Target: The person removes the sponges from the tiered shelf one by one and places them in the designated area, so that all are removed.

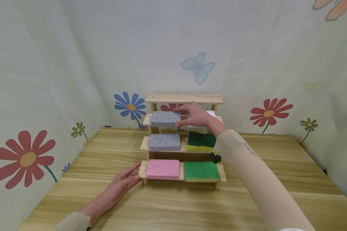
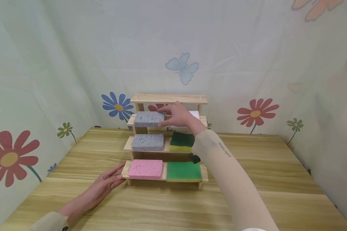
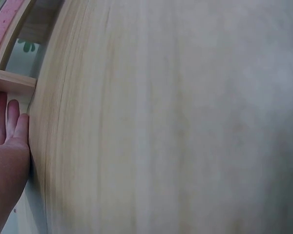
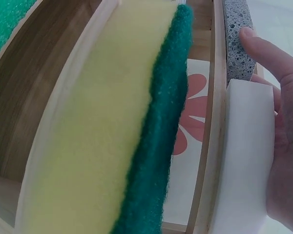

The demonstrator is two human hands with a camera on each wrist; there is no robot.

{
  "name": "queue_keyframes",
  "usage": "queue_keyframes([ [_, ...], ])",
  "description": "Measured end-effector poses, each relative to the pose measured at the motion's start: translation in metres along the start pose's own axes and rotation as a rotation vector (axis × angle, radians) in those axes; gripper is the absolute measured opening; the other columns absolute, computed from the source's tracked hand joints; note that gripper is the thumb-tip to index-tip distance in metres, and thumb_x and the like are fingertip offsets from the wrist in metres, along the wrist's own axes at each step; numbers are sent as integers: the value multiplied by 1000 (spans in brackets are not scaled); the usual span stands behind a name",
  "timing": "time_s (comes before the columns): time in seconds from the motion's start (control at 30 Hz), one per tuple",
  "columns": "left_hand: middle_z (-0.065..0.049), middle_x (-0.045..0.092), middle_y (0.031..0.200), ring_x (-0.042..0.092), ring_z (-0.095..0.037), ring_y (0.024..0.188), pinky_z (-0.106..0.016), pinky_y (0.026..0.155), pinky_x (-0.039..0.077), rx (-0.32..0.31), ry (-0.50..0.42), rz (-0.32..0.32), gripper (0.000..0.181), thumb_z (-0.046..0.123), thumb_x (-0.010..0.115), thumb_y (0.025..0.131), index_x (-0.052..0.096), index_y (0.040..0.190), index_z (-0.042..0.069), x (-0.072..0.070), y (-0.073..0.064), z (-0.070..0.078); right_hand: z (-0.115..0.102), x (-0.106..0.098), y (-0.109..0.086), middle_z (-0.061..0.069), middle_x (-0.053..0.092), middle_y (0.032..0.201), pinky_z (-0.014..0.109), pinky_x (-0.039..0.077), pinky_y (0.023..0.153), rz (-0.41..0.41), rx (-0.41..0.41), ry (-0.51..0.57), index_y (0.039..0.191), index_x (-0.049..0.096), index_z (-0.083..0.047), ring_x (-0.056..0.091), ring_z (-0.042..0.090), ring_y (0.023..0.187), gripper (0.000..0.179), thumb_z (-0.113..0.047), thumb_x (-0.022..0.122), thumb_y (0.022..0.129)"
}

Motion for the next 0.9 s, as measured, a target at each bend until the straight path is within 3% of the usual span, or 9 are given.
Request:
queue_keyframes([
  [0.2,-20,35,156,56,1,122,-18,107,48,-8,2,3,66,20,55,101,23,158,12,1,0,0,2,-1,-1,4,56,142,38,42,87,19,-2,42,141,56,-21,40,28,114,68,-44,79,82],
  [0.4,-21,33,157,56,2,122,-18,107,48,-5,-1,5,67,20,55,101,22,158,10,1,1,0,0,-3,-1,3,58,133,38,50,92,56,-2,65,139,58,-20,41,22,113,68,-43,81,79],
  [0.67,-23,30,158,56,2,122,-18,106,48,4,4,-7,66,19,54,102,21,158,10,-1,1,-2,-4,-7,-7,4,58,127,38,51,92,88,1,70,141,57,-20,48,23,114,68,-41,81,80],
  [0.9,-22,34,156,56,1,122,-18,106,49,12,8,-12,66,18,53,102,21,158,8,-2,1,-1,-11,-18,-16,5,62,126,45,52,96,166,-84,154,142,55,-18,55,26,108,68,-34,81,82],
])
Point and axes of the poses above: each hand's wrist, its own y-axis towards the middle knuckle, its own x-axis out of the palm, z = x × y, the point moved 5 cm from there along y, towards the middle knuckle
